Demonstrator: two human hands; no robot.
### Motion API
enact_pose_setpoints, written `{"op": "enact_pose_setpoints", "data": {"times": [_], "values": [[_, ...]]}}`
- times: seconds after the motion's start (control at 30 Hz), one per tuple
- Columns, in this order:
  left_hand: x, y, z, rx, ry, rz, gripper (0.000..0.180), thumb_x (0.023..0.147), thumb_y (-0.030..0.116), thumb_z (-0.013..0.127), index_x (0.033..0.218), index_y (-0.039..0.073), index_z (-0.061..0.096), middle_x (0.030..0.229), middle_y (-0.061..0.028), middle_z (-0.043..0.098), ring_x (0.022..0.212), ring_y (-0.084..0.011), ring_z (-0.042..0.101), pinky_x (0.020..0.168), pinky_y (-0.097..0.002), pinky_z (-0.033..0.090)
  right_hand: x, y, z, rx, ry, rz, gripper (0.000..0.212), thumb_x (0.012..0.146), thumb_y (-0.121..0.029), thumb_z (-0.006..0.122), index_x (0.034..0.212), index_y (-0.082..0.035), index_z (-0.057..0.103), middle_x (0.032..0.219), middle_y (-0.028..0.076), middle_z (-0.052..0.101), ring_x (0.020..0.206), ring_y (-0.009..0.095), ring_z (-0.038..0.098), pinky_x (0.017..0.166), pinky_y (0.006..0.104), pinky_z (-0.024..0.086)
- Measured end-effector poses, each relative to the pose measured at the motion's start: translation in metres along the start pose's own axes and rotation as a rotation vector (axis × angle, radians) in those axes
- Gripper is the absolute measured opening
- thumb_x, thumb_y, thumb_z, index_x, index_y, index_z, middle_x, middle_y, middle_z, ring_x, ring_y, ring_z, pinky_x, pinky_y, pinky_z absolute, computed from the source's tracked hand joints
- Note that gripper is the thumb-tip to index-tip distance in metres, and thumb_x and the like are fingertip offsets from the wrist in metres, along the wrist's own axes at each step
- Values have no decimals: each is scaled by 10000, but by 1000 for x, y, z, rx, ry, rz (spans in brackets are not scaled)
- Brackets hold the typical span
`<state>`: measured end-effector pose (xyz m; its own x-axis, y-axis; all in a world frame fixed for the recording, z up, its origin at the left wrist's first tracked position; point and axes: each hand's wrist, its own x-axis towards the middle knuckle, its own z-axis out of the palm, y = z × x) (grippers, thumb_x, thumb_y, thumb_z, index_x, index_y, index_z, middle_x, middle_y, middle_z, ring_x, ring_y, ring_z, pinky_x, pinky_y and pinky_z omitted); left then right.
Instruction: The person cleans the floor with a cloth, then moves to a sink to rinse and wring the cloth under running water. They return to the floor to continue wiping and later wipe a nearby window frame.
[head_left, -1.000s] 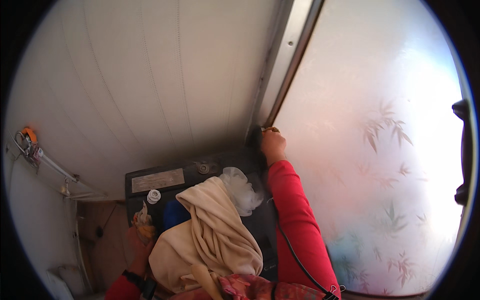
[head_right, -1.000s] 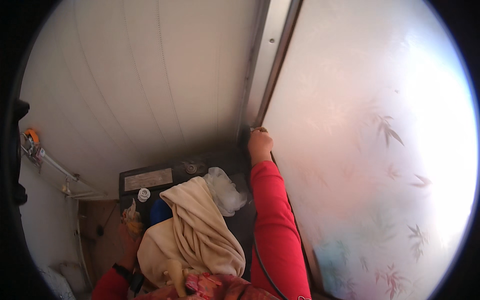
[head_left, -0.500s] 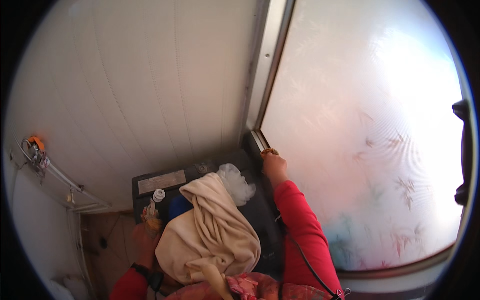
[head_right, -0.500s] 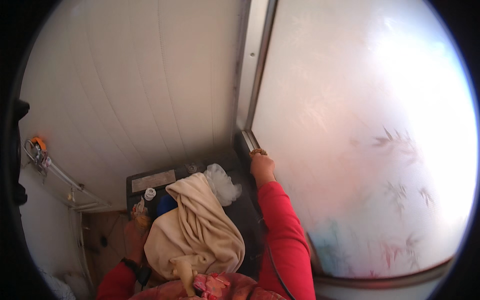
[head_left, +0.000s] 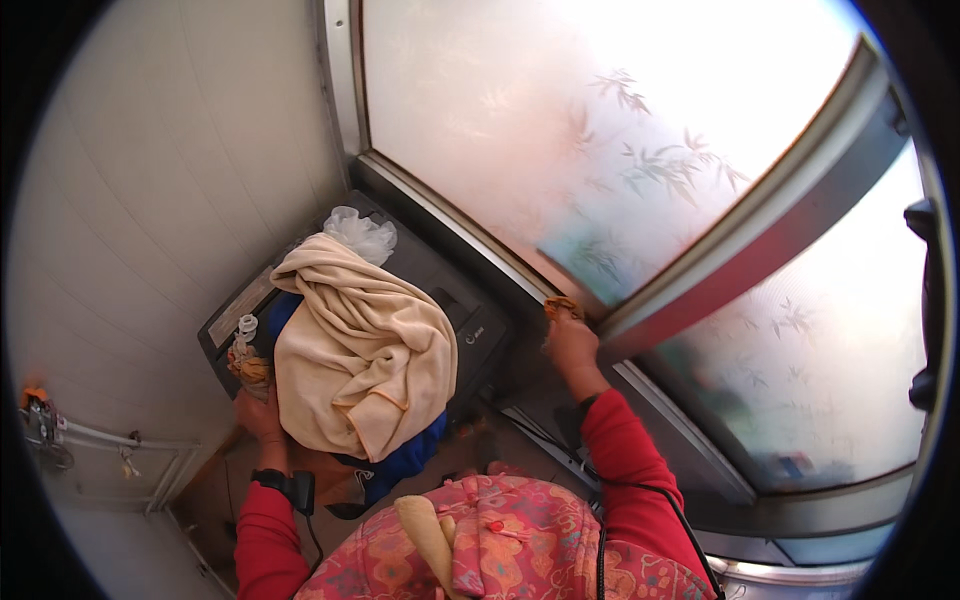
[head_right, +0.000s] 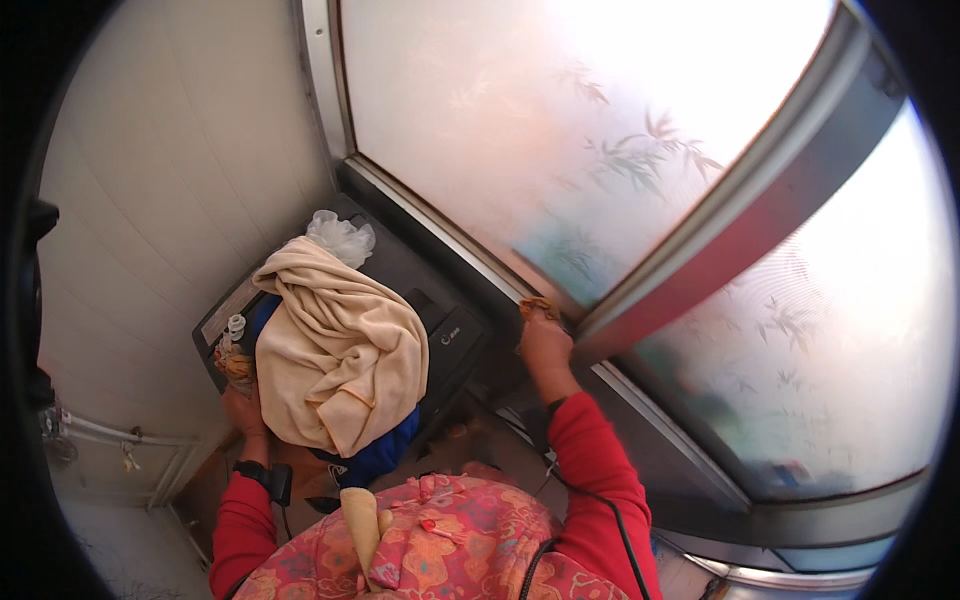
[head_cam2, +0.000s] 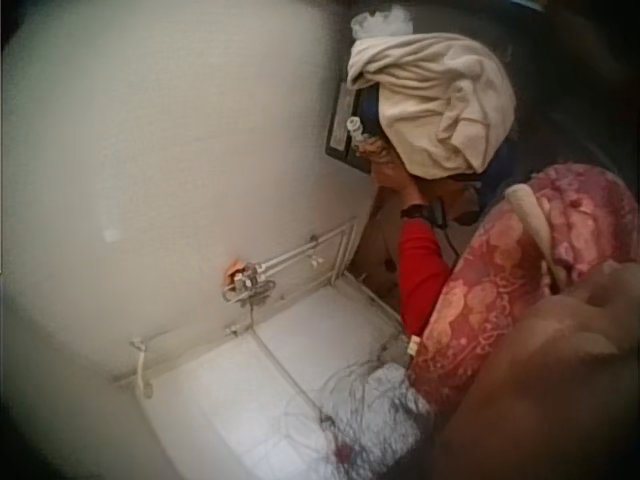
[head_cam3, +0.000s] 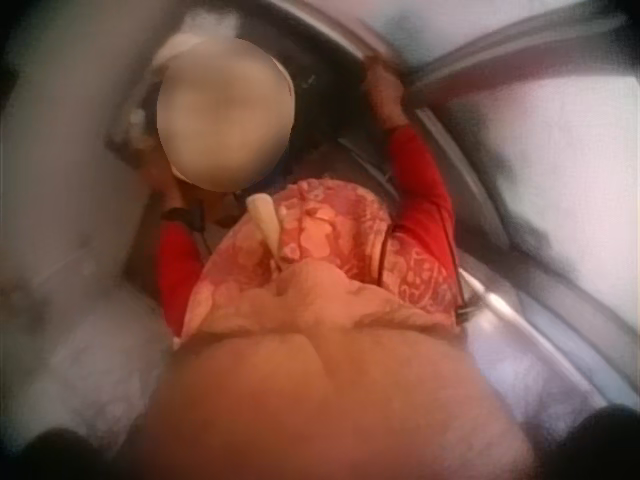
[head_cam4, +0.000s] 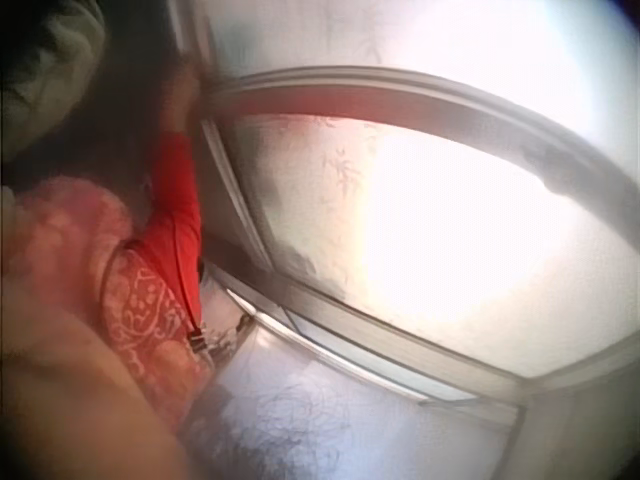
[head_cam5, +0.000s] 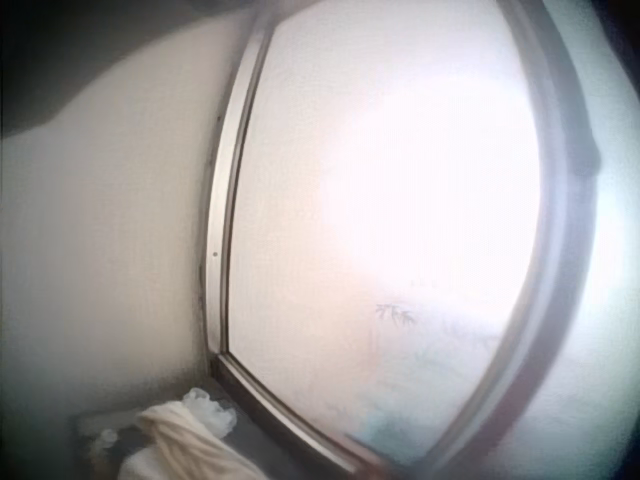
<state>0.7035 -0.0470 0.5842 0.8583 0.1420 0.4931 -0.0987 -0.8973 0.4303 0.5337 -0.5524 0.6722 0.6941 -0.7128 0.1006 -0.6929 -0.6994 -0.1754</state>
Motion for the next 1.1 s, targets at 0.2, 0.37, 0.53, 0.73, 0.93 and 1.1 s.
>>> {"op": "enact_pose_setpoints", "data": {"times": [0.2, 0.37, 0.53, 0.73, 0.93, 1.1], "values": [[1, 8, -5, 11, 56, 22, 436, 715, 367, 717, 923, 3, 597, 889, -193, 598, 877, -394, 547, 736, -497, 426, -5, -3, 4, 26, 10, 72, 266, 863, -284, 524, 1026, -76, 551, 815, 161, 665, 770, 327, 657, 670, 462, 514], [0, 7, -7, 13, -16, -47, 430, 681, 317, 746, 916, -1, 579, 878, -197, 590, 903, -390, 538, 769, -488, 416, 29, -32, 2, 18, -33, -192, 228, 855, -260, 512, 974, -81, 588, 815, 151, 671, 769, 316, 659, 664, 451, 514], [-6, 0, -3, 72, 18, -17, 472, 621, 248, 781, 934, -3, 531, 907, -215, 553, 963, -412, 494, 791, -507, 390, 112, -116, 19, 36, -107, -408, 203, 850, -238, 508, 885, -87, 637, 784, 142, 673, 774, 291, 664, 659, 431, 515], [-12, -23, 5, 26, -104, -35, 478, 608, 211, 756, 959, 2, 509, 959, -229, 516, 979, -420, 464, 818, -500, 373, 203, -235, 55, 79, -170, -506, 191, 838, -213, 521, 882, -84, 655, 852, 126, 682, 813, 278, 666, 701, 407, 521], [-8, 3, -14, 6, -114, 46, 715, 586, 262, 762, 1176, -21, 474, 1063, -233, 502, 1014, -402, 473, 868, -485, 361, 283, -347, 89, 95, -152, -574, 196, 819, -199, 556, 951, -100, 663, 947, 108, 680, 896, 265, 655, 748, 391, 524], [-8, 36, -25, -167, -70, -87, 787, 583, 286, 764, 1236, -20, 448, 1082, -224, 507, 1022, -394, 479, 874, -476, 361, 322, -410, 96, 121, -173, -596, 183, 836, -225, 551, 943, -155, 683, 959, 76, 685, 918, 231, 657, 746, 378, 526]]}}
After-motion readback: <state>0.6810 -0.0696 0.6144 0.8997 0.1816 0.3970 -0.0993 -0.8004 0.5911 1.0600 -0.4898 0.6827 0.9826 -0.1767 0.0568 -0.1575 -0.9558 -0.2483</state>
